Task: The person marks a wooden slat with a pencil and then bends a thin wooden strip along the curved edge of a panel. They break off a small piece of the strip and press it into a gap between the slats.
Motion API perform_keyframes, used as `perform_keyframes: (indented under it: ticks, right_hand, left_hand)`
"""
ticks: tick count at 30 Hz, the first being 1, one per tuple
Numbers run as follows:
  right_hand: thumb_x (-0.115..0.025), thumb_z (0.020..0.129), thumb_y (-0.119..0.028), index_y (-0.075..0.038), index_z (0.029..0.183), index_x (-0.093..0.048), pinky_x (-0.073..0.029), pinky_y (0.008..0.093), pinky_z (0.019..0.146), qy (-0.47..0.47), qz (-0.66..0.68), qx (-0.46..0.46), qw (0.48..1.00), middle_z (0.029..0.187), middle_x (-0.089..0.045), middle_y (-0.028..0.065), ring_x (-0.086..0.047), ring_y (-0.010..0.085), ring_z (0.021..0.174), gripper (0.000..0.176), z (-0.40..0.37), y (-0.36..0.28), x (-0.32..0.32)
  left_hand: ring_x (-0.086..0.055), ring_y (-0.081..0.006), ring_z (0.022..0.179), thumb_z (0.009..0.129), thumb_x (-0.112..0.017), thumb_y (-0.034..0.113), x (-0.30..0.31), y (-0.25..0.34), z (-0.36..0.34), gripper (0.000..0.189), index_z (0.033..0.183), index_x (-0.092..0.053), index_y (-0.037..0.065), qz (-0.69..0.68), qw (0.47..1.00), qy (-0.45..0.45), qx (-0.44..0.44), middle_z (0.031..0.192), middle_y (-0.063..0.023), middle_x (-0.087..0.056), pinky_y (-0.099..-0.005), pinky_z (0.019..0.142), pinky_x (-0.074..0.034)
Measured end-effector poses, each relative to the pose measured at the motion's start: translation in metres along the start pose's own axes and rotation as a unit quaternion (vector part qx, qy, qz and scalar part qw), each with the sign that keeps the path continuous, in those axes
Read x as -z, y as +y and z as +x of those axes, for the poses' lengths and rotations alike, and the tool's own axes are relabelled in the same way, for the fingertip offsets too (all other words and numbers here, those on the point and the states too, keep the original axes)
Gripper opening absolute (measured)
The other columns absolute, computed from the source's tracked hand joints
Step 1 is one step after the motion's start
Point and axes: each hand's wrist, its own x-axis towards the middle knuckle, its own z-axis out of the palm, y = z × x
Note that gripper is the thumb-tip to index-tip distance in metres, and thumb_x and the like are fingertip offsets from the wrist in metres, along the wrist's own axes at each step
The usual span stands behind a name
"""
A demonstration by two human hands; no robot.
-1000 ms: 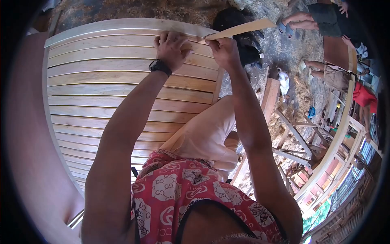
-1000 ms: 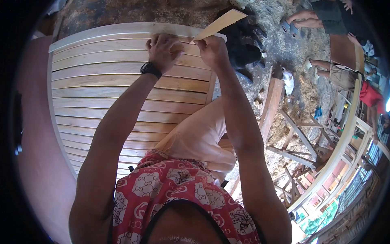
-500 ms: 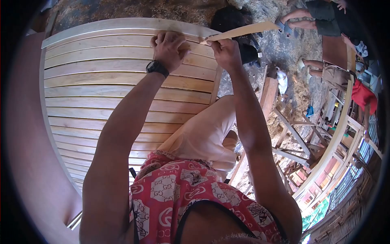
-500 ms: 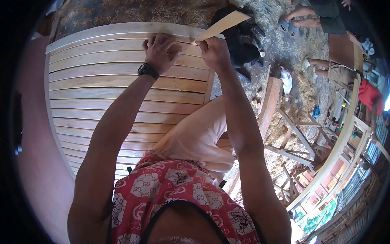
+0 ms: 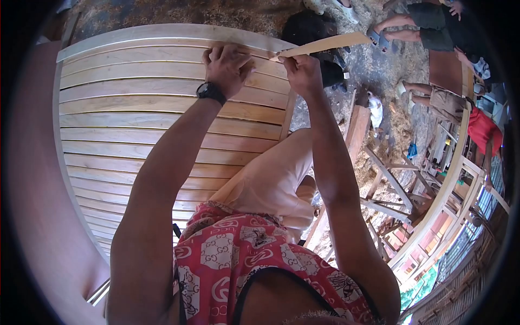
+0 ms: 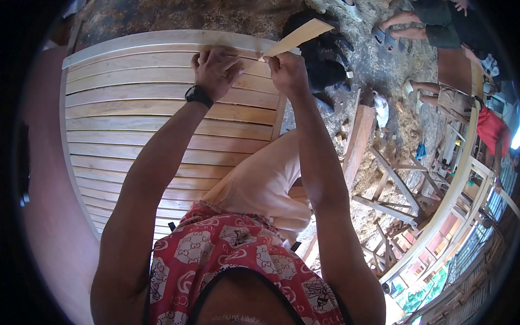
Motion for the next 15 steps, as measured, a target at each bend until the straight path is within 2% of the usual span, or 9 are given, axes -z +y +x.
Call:
perform_keyframes:
  ticks: [6,11,15]
  right_hand:
    - [-0.072,0.097,-0.005,0.001,0.107,-0.076,-0.056,0.0298,0.073,-0.015,0.023,-0.043,0.999,0.092,-0.078,0.0151,-0.075,0.0154,0.084,0.012,-0.001,-0.008,0.003]
    - [-0.071,0.097,-0.001,0.003,0.112,-0.073,-0.059,0.0288,0.084,-0.018,0.077,-0.049,0.996,0.101,-0.079,0.0132,-0.076,0.0168,0.098,0.016,-0.002,0.006,-0.004]
    - [-0.072,0.097,-0.001,0.004,0.113,-0.072,-0.059,0.0287,0.084,-0.036,0.05,-0.076,0.995,0.104,-0.079,0.0132,-0.076,0.0174,0.1,0.017,-0.001,0.001,-0.002]
  left_hand:
    - [-0.05,-0.0322,0.131,0.083,-0.083,0.041,0.0,0.001,-0.001,0.031,0.112,-0.079,0.031,0.0,1.0,0.023,-0.006,0.128,0.0004,-0.064,-0.0587,0.112,-0.029]
    - [-0.053,-0.0313,0.126,0.084,-0.083,0.038,0.0,0.008,-0.004,0.022,0.105,-0.08,0.031,0.001,1.0,0.017,-0.013,0.126,0.0001,-0.064,-0.0585,0.11,-0.031]
    - [-0.054,-0.0305,0.123,0.084,-0.082,0.035,-0.002,0.012,-0.006,0.016,0.1,-0.08,0.031,0.012,0.999,0.039,-0.009,0.123,0.0004,-0.064,-0.0581,0.107,-0.033]
